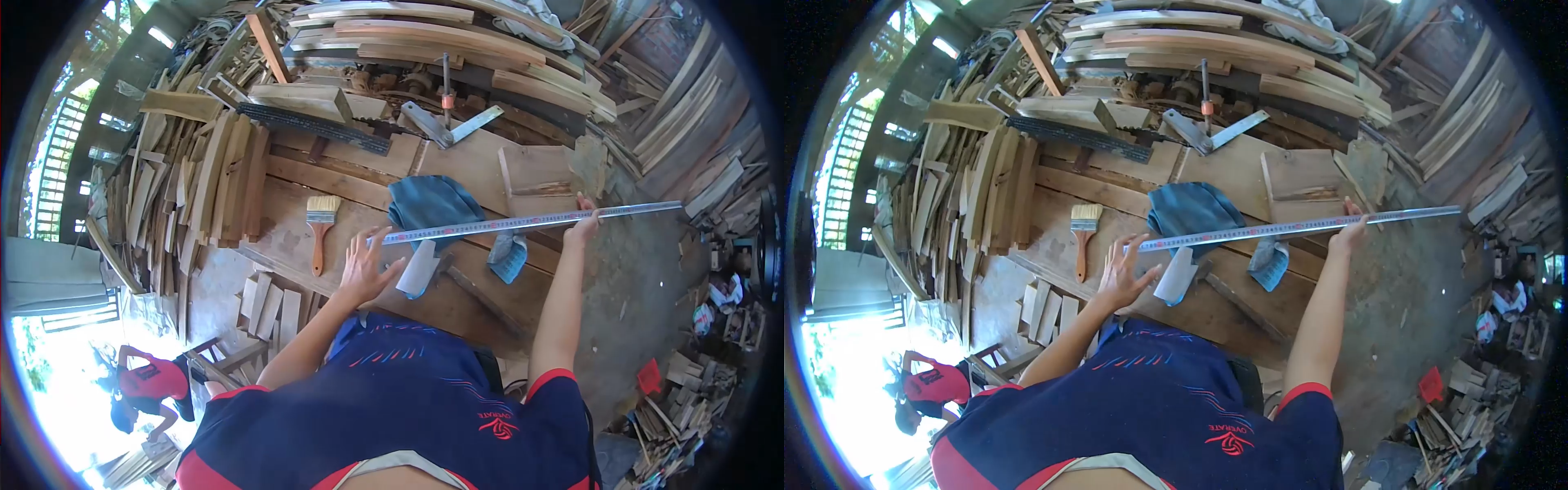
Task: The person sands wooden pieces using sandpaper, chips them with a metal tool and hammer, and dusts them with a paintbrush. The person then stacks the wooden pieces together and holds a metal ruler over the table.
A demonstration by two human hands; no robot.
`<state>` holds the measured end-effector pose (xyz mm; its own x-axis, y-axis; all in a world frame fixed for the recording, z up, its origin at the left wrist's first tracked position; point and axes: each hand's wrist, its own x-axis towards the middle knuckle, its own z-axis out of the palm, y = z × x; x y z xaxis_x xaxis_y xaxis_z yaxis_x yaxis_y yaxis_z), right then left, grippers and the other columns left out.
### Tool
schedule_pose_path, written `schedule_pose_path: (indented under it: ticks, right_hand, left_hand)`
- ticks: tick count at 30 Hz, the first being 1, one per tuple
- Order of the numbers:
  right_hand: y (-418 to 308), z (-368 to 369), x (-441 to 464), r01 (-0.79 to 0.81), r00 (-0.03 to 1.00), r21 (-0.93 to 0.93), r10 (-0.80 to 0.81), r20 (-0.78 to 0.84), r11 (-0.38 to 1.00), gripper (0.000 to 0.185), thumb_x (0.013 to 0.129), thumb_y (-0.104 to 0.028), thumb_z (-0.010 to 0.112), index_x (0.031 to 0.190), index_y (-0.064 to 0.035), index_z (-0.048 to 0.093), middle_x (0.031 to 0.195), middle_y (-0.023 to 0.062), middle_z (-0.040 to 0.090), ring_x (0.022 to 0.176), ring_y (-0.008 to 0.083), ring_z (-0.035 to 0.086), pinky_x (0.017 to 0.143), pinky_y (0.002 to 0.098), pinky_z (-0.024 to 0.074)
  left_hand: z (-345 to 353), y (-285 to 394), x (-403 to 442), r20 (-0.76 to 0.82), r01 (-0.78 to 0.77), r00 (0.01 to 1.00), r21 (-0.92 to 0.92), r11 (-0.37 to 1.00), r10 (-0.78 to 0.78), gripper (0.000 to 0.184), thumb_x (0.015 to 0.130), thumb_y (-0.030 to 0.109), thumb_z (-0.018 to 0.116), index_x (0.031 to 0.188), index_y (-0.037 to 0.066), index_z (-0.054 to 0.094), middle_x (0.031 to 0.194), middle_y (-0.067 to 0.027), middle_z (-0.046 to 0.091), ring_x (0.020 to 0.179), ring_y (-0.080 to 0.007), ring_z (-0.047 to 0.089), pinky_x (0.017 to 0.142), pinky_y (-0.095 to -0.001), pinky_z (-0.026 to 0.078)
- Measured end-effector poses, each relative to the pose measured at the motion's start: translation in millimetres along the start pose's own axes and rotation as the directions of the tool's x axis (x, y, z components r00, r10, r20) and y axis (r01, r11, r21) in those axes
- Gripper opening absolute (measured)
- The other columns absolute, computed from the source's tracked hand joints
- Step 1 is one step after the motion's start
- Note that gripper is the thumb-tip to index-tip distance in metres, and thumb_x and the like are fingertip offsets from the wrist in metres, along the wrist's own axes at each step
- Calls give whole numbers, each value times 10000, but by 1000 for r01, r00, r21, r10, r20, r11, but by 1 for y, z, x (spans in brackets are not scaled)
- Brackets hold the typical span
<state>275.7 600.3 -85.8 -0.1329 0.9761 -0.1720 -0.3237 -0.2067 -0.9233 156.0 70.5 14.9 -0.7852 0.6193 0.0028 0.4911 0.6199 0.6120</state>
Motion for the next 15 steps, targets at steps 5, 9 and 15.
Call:
schedule_pose_path:
  ticks: [5,9,15]
  right_hand:
    - [-5,-13,-29,-116,993,-93,115,-16,989,459,1148,-294,268,1072,26,587,1174,304,735,1172,356,706,1096,434,498]
    - [-22,-24,-71,-259,965,-77,255,-57,963,406,1149,-344,372,1068,-48,637,963,130,775,904,231,741,674,313,516]
    - [-35,-84,-79,-162,983,-215,177,52,963,372,1142,-335,438,1084,-45,662,842,77,712,604,124,582,484,269,414]
  left_hand:
    - [-4,-2,7,-32,116,993,104,988,-113,736,946,459,751,1523,77,500,1334,-238,588,1290,-427,524,1133,-531,390]
    - [-8,-14,10,-30,57,998,28,998,-56,654,964,439,723,1509,136,526,1412,-179,559,1323,-406,496,1132,-536,382]
    - [-15,-28,6,-52,-16,998,89,996,20,561,995,382,698,1472,119,563,1408,-188,569,1313,-413,513,1124,-541,387]
